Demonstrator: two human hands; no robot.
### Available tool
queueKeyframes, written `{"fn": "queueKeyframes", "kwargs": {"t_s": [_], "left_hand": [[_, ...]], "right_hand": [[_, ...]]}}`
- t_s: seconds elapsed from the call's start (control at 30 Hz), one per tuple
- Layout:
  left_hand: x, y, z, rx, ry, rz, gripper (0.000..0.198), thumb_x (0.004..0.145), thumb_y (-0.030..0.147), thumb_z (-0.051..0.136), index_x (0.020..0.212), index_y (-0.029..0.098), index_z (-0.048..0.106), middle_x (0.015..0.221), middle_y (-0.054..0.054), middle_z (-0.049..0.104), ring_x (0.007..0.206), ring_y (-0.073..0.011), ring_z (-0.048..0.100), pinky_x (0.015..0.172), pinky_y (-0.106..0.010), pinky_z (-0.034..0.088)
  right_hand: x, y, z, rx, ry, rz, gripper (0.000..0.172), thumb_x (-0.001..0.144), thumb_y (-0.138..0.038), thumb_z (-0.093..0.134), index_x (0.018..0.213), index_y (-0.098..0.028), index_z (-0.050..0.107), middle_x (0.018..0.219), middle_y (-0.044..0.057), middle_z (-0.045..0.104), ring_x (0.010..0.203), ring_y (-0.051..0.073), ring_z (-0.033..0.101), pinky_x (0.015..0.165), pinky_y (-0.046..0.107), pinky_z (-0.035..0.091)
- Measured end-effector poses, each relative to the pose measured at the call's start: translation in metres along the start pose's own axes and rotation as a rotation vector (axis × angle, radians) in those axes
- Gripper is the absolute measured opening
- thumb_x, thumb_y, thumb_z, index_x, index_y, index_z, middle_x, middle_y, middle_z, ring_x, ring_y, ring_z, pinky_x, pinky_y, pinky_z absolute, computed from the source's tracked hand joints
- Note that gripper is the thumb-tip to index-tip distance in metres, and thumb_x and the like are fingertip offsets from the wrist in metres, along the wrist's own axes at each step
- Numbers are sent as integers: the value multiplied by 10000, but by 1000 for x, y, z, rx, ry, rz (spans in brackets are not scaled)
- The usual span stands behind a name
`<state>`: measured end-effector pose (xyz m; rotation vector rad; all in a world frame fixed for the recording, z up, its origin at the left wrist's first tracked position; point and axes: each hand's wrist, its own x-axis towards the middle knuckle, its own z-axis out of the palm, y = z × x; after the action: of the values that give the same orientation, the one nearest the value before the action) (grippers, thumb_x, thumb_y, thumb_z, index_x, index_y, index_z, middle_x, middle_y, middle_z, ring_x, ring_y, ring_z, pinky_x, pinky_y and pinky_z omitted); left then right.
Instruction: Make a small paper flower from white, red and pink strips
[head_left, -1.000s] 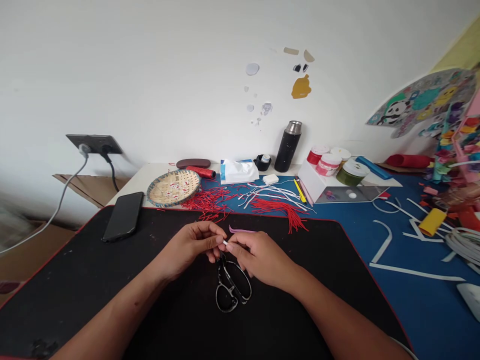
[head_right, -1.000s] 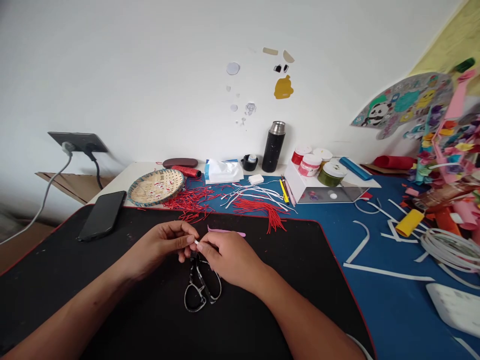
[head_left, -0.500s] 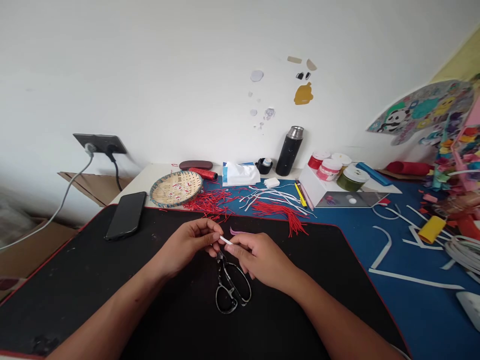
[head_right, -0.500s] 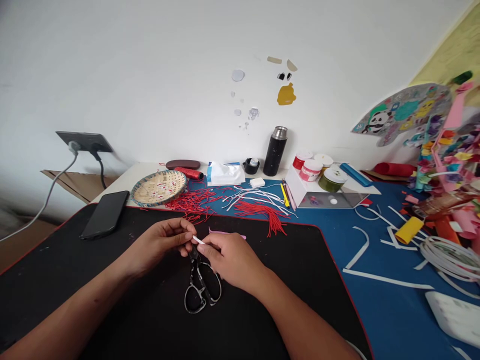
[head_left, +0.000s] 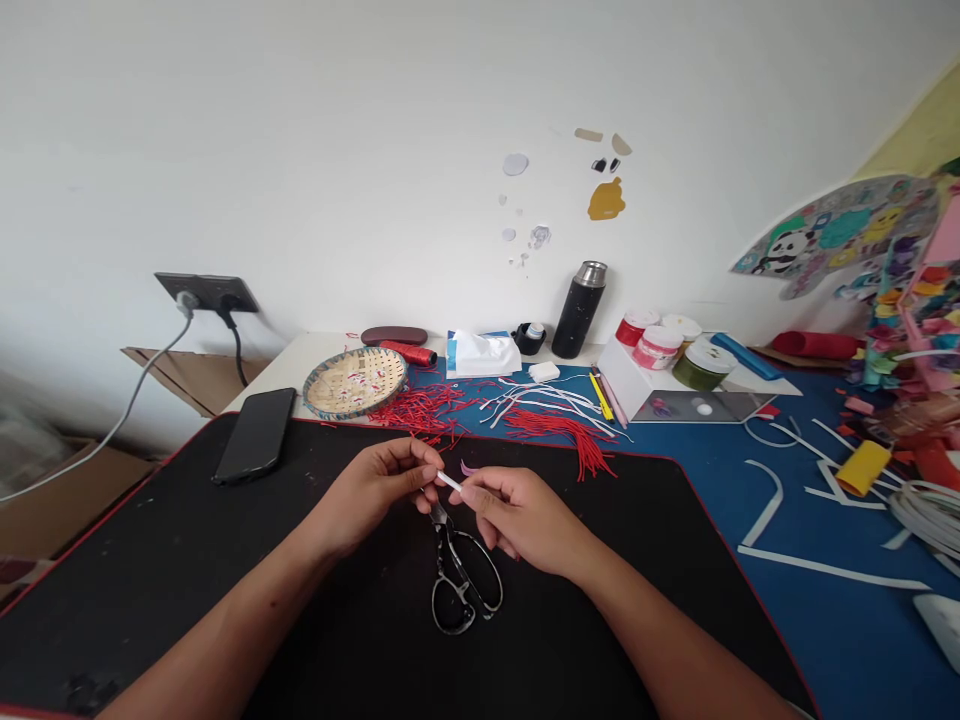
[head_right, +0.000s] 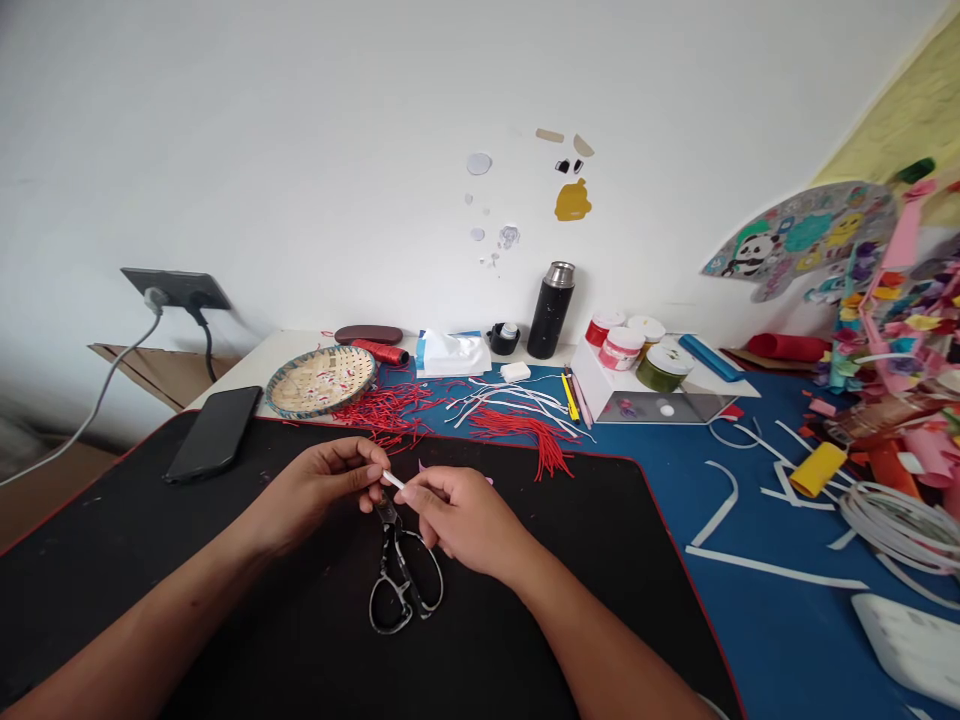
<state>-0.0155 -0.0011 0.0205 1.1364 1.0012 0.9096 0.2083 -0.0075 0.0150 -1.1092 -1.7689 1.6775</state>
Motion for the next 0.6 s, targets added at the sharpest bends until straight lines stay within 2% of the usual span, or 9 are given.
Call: {"fn": "queueKeyframes", "kwargs": {"t_s": [0.3, 0.47, 0.6], "left_hand": [[1, 1, 0, -35, 11, -20, 319, 753, 418, 882, 861, 149, 748, 723, -21, 720, 604, -137, 637, 591, -250, 514], [-1, 0, 4, -240, 16, -69, 332, 706, 324, 935, 946, 151, 784, 762, -24, 729, 589, -115, 636, 549, -216, 506], [-3, -5, 11, -357, -59, -162, 402, 679, 268, 957, 1029, 141, 803, 792, -49, 747, 588, -101, 644, 530, -186, 488]], "right_hand": [[-1, -1, 1, -139, 76, -13, 321, 1043, -385, 498, 905, -177, 699, 504, -80, 418, 450, 94, 387, 496, 223, 271], [-2, -3, 1, -115, 65, -5, 346, 1040, -429, 489, 879, -179, 666, 490, -80, 417, 435, 97, 399, 486, 224, 276], [-1, 0, 1, -28, 59, -27, 384, 1013, -511, 519, 869, -179, 647, 468, -87, 420, 409, 94, 387, 456, 215, 286]]}}
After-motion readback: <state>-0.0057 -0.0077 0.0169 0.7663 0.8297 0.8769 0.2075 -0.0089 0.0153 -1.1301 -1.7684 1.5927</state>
